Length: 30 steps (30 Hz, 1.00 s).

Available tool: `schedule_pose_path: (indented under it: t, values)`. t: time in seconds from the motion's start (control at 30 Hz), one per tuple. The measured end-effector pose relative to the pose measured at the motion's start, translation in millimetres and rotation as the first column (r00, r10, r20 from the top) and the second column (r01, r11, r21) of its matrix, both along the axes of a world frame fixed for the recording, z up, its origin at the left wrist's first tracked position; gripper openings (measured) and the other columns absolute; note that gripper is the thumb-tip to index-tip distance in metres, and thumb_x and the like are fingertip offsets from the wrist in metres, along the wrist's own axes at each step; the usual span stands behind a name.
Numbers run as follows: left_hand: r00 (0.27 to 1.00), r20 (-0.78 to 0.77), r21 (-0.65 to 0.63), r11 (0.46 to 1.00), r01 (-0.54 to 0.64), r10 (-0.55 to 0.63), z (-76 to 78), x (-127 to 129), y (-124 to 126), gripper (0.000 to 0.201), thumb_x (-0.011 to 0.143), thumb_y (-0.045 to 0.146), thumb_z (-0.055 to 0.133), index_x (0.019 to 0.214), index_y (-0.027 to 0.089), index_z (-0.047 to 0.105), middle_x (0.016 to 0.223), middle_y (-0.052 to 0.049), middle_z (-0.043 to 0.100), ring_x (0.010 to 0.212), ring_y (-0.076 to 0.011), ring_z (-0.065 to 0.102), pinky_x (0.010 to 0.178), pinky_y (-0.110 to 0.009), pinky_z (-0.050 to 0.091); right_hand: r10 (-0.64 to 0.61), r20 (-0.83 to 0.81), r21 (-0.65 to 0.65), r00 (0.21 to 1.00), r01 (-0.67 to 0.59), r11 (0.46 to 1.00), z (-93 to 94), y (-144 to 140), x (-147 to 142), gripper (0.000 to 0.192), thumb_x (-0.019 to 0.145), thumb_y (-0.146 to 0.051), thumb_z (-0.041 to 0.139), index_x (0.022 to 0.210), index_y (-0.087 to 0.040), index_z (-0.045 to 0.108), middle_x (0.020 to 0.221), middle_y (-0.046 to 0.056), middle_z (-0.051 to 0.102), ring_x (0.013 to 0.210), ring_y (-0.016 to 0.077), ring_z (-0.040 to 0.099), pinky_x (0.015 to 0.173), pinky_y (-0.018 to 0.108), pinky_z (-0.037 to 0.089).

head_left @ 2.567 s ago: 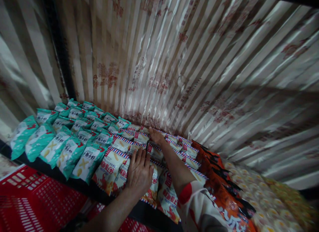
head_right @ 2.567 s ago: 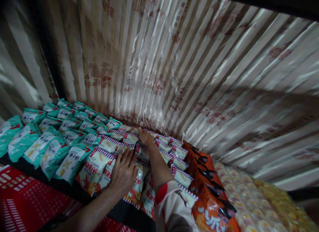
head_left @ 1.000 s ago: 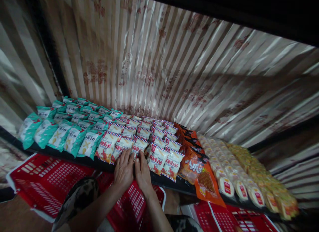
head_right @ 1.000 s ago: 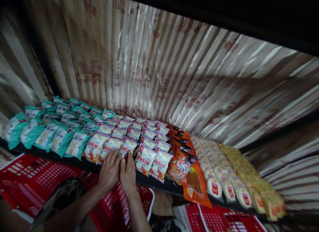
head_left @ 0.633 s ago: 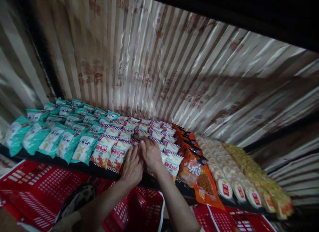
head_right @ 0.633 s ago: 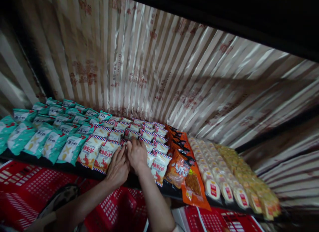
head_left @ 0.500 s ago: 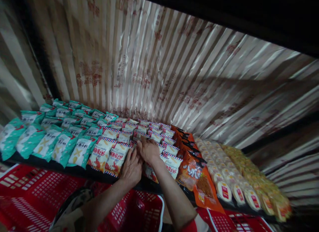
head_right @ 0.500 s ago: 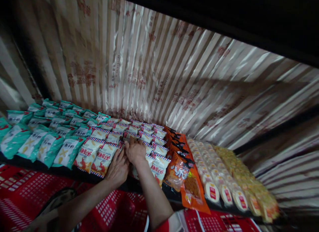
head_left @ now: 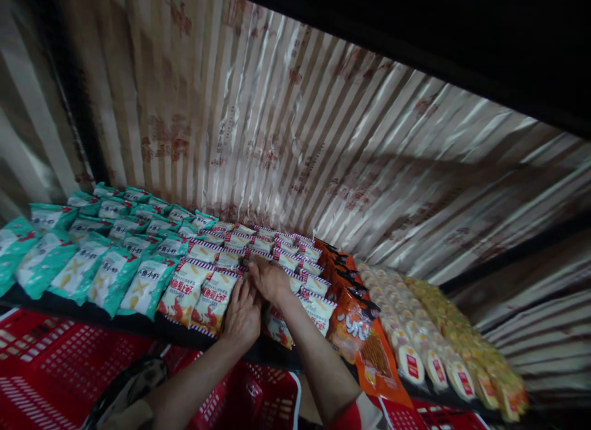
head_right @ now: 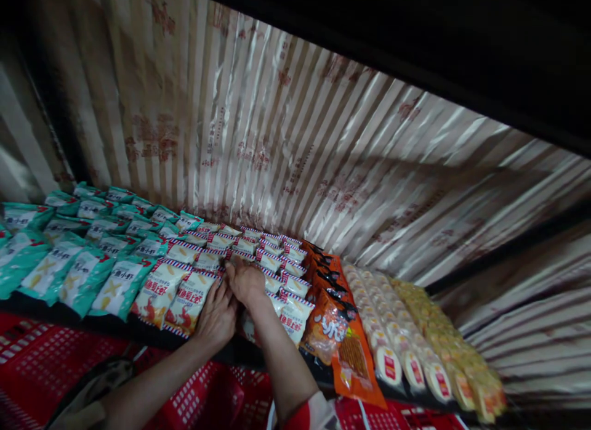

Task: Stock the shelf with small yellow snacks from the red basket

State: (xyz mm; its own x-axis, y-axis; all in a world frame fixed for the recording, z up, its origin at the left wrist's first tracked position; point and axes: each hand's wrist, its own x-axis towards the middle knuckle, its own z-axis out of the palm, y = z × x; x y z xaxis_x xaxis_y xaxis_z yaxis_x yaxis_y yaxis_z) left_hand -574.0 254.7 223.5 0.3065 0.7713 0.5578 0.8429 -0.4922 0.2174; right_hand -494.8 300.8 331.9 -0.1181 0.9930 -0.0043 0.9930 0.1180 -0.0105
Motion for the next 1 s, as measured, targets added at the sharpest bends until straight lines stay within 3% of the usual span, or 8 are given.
schedule_pose_path:
  t: [0.17,0.33,0.47,0.6,0.77,0.87,1.0]
  values:
    - [0.999,0.024,0.014,1.000,0.022,-0.022,-2.2,-1,0,0.037,0.081,0.024,0.050,0.116,0.016,0.060,0.134,-0.012,0.050,0.135,-0.0274,0.028,0.111,-0.047,0.023,0.015,-0.054,0.111,0.998,-0.009,0.994,-1.6,16,15,0.048,0.096,-0.039,0.018,0.126,-0.017,0.049,0.117,0.012,0.061,0.112,0.0226,0.054,0.093,0.035,0.038]
    - [0.999,-0.011,0.031,0.999,0.042,-0.041,-6.0,-4,0,0.039,0.080,0.022,0.052,0.118,0.018,0.058,0.140,-0.011,0.042,0.137,-0.0269,0.023,0.112,-0.048,0.018,0.006,-0.045,0.046,0.999,-0.004,0.999,-6.2,46,17,0.045,0.095,-0.042,0.023,0.125,-0.020,0.049,0.129,0.010,0.054,0.118,0.0222,0.049,0.098,0.037,0.033]
    - [0.999,-0.013,0.046,0.998,0.040,-0.039,-7.4,-7,-1,0.042,0.081,0.023,0.052,0.123,0.017,0.055,0.142,-0.012,0.040,0.138,-0.0276,0.021,0.112,-0.049,0.017,0.040,-0.003,-0.020,0.999,-0.040,0.999,-8.2,64,12,0.047,0.095,-0.043,0.021,0.122,-0.020,0.051,0.123,0.010,0.059,0.114,0.0211,0.053,0.099,0.038,0.030]
    - [0.999,-0.013,0.036,0.998,0.042,-0.041,-9.3,-6,-1,0.044,0.080,0.025,0.053,0.124,0.018,0.054,0.142,-0.012,0.040,0.137,-0.0288,0.021,0.111,-0.051,0.015,0.059,-0.002,-0.050,0.998,-0.059,0.997,-10.0,71,9,0.049,0.094,-0.045,0.020,0.120,-0.019,0.052,0.118,0.011,0.062,0.112,0.0212,0.055,0.097,0.038,0.032]
    - [1.000,0.020,0.034,0.999,0.007,-0.008,-12.5,1,-3,0.041,0.083,0.026,0.049,0.123,0.018,0.054,0.140,-0.010,0.043,0.136,-0.0278,0.024,0.112,-0.050,0.016,0.158,-0.067,-0.106,0.985,-0.165,0.981,-7.6,67,8,0.048,0.095,-0.045,0.017,0.128,-0.024,0.044,0.126,0.007,0.057,0.114,0.0214,0.054,0.095,0.037,0.037]
    - [0.998,0.057,0.033,0.999,-0.024,0.022,-2.6,2,-4,0.040,0.086,0.024,0.044,0.124,0.017,0.054,0.140,-0.010,0.044,0.136,-0.0267,0.025,0.111,-0.049,0.017,0.199,-0.126,-0.111,0.972,-0.213,0.971,-1.7,65,15,0.048,0.095,-0.045,0.016,0.129,-0.025,0.043,0.128,0.005,0.056,0.115,0.0201,0.054,0.094,0.034,0.038]
    - [0.997,0.068,0.021,0.999,-0.037,0.036,36.9,1,23,0.037,0.086,0.017,0.038,0.116,0.015,0.059,0.138,-0.011,0.046,0.137,-0.0259,0.022,0.111,-0.047,0.021,0.265,-0.218,0.027,0.939,-0.265,0.964,11.3,68,43,0.052,0.096,-0.043,0.012,0.130,-0.021,0.044,0.131,0.007,0.053,0.120,0.0174,0.050,0.096,0.028,0.037]
